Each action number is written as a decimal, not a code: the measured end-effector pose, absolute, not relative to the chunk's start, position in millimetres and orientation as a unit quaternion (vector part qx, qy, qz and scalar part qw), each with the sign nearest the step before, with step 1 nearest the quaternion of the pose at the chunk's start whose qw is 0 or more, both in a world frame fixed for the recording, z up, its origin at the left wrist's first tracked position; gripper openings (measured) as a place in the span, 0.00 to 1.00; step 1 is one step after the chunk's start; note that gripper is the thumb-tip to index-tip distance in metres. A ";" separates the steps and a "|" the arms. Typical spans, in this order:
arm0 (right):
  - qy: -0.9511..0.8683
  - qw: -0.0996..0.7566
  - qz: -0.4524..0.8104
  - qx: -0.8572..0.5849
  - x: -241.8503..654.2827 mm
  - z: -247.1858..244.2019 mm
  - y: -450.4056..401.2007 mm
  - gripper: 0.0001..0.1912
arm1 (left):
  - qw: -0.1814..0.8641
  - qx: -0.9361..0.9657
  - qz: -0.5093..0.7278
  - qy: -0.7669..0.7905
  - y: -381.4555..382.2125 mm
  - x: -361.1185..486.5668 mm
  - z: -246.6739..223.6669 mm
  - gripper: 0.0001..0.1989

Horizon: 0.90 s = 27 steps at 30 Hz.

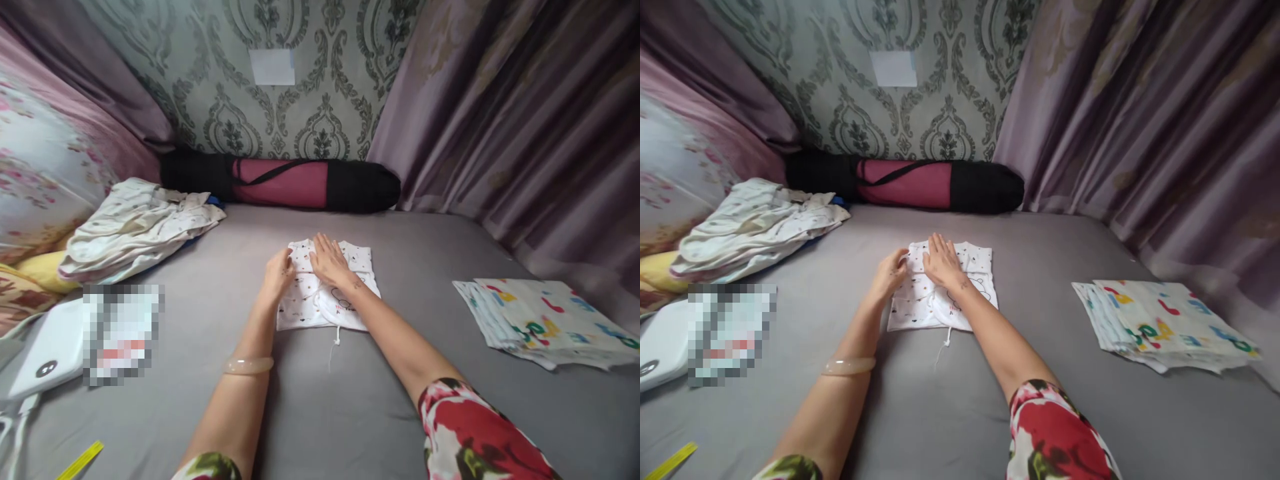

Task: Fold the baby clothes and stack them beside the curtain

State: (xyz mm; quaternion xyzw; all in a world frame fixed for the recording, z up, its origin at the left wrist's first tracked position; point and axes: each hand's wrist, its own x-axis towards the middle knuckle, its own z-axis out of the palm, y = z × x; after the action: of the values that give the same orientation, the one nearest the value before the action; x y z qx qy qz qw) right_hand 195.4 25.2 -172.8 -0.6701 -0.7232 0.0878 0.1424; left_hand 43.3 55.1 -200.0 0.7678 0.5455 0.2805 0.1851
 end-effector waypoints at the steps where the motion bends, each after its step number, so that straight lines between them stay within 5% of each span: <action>1: -0.718 0.133 0.079 -0.678 202.1 -179.7 24.2 0.32 | 0.174 0.779 0.278 0.534 54.4 46.0 -202.2 0.18; 8: -0.697 0.120 0.068 -0.704 213.3 -223.6 29.8 0.32 | 0.130 0.850 0.241 0.450 49.4 54.4 -221.2 0.17; 18: -0.698 0.130 0.118 -0.694 242.1 -178.3 14.8 0.32 | 0.134 0.848 0.217 0.464 45.5 50.1 -221.5 0.18; 27: -0.619 0.065 0.064 -0.780 283.9 -201.2 6.5 0.33 | 0.150 0.844 0.184 0.481 41.7 51.4 -213.8 0.17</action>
State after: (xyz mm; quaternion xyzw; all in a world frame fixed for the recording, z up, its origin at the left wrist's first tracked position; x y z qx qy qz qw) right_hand 283.9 6.5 -201.2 -0.7801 -0.6190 0.0641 0.0645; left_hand 51.4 41.7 -213.8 0.8441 0.4807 0.1837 0.1503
